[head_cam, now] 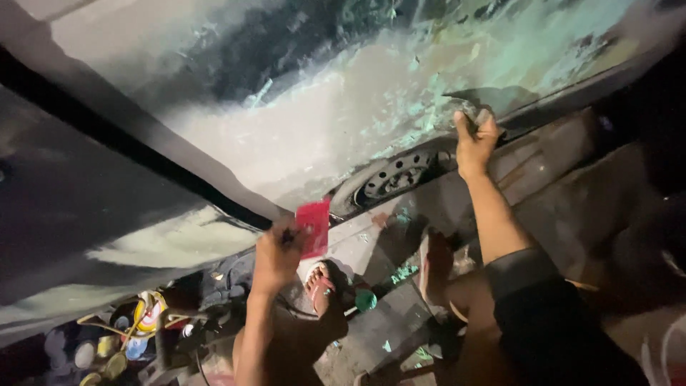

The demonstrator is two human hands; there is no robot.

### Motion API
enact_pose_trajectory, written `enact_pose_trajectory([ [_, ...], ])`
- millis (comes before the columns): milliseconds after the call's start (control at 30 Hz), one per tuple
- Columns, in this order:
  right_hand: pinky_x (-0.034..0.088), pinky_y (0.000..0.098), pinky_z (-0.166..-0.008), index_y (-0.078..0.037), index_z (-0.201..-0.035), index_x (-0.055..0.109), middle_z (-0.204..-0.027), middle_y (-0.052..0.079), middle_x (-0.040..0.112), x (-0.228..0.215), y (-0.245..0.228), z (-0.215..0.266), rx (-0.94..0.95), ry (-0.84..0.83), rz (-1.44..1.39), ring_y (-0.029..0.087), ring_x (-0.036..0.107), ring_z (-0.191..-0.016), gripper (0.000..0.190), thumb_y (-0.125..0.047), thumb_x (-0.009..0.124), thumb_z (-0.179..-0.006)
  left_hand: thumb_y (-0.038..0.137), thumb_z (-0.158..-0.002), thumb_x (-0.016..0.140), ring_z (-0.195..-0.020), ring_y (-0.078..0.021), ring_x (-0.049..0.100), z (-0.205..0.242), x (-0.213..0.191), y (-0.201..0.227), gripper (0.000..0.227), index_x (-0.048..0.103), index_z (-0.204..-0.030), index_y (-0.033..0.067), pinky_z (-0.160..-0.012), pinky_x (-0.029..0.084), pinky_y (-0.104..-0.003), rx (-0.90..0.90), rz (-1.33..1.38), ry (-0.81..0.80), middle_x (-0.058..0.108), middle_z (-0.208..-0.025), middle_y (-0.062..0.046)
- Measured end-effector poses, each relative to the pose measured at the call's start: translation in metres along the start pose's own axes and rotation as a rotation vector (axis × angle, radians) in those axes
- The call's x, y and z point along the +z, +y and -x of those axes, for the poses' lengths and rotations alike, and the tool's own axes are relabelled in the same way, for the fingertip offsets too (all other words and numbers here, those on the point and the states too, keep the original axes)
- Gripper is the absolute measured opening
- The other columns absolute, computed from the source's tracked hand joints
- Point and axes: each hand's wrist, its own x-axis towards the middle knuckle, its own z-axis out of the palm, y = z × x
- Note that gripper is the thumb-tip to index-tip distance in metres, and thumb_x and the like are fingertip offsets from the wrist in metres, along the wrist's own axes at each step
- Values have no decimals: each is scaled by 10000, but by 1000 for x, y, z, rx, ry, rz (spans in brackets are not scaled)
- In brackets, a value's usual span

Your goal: The person scrapes a thick, light-colored substance from a dark surface using a metal scraper and a red plastic card. They repeatedly scrape the surface and wipe the residue from the metal tool onto the red card.

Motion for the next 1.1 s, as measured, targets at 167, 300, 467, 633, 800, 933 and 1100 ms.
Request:
enact_pose_trajectory([
  [167,493,396,-847,-48,-984,689,-904,105,720,18,-84,48,-26,-171,184,157,647,-878,213,-148,870,-933,275,-928,749,-653,-329,682,-24,38,35,220,621,-864,107,-673,537,-432,65,67,102,674,-655,-146],
  [300,500,311,-970,-142,-1101,663,-997,-77,708,47,-188,93,248,-33,-154,31,608,-929,161,-182,771,-990,276,-922,749,-629,-214,634,-27,71,55,202,650,-866,110,-655,534,-362,-33,329,127,649,-665,-134],
  [467,531,351,-931,-93,-1096,695,-1007,21,754,24,-169,128,196,-138,-140,92,680,-988,155,-182,773,-995,215,-945,722,-613,-170,596,-28,101,39,197,651,-851,56,-592,550,-317,-153,673,88,628,-678,-97],
  [633,526,284,-611,-106,-900,796,-691,101,731,0,-160,171,-137,-293,218,206,744,-694,67,-132,856,-885,146,-952,712,-483,-229,702,-34,83,37,182,577,-833,117,-406,567,-288,-325,1156,24,615,-628,-73],
  [800,598,453,-808,41,-1034,774,-917,243,770,-12,-183,190,0,-539,171,389,739,-958,171,-78,768,-911,196,-978,713,-527,-156,660,-39,33,26,206,577,-855,103,-411,492,-191,-153,1120,291,620,-671,-39],
  [933,549,390,-694,-62,-1084,749,-852,104,725,-4,-168,144,235,-293,214,160,669,-839,178,-153,802,-941,159,-971,741,-505,-168,573,-38,52,6,257,592,-777,79,-469,434,-265,68,538,303,542,-563,-81],
  [1100,467,146,-547,-173,-896,673,-755,-86,563,25,-196,133,695,-60,-383,33,590,-669,144,-168,814,-926,335,-920,749,-749,-365,704,-26,79,2,189,690,-883,158,-705,542,-424,25,188,121,701,-750,-140],
])
